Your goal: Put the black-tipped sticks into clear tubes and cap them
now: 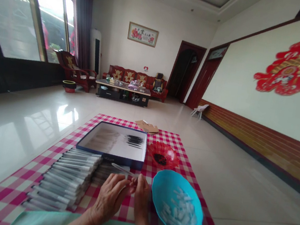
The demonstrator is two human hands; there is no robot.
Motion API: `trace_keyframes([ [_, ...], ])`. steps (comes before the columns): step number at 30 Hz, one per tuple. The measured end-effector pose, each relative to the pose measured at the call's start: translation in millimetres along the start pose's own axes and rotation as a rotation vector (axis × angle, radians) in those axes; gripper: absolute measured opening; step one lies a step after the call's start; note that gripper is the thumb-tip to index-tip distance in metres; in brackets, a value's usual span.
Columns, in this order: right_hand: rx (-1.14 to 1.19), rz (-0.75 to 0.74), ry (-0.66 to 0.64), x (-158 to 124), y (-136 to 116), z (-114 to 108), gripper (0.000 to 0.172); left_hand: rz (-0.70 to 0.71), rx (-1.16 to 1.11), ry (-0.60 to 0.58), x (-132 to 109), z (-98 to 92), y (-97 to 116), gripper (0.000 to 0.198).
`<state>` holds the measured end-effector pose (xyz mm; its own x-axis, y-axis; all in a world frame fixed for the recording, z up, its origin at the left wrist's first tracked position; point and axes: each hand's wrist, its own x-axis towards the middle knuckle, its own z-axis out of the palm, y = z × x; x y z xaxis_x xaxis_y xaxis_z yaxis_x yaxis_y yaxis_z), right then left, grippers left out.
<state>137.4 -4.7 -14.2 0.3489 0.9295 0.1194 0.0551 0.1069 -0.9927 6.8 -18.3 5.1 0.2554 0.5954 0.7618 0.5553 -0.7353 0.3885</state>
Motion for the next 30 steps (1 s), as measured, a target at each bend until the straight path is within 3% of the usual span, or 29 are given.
trace_keyframes([
  [3,0.12,0.055,-0.04,-1.0,-0.3,-2.7,0.048,-0.126,-0.124,0.026,-6.1,7.7,-5.8,0.023],
  [6,0.217,0.077,-0.167,-5.8,-2.2,-1.1,0.042,-0.303,-0.25,0.092,-7.3,12.2,-14.7,0.03],
  [12,0.119,0.011,-0.434,-15.6,-11.1,5.2,0.044,-0.632,-0.671,0.186,6.3,4.5,-15.2,0.039],
  [20,-0.051,-0.08,-0.448,-17.2,-16.6,5.2,0.041,-0.878,-1.132,0.272,13.7,4.9,-19.1,0.051],
  [22,-0.036,-0.067,-0.443,-16.1,-14.4,4.4,0.042,-0.906,-1.139,0.288,13.6,4.3,-22.0,0.05],
  [25,0.01,-0.048,-0.405,-14.9,-10.3,3.6,0.043,-0.915,-0.978,0.269,11.3,3.7,-25.1,0.044],
  [30,-0.016,-0.143,-0.26,-12.6,-23.0,1.4,0.037,-0.798,-0.706,0.215,2.4,9.3,-27.0,0.041],
])
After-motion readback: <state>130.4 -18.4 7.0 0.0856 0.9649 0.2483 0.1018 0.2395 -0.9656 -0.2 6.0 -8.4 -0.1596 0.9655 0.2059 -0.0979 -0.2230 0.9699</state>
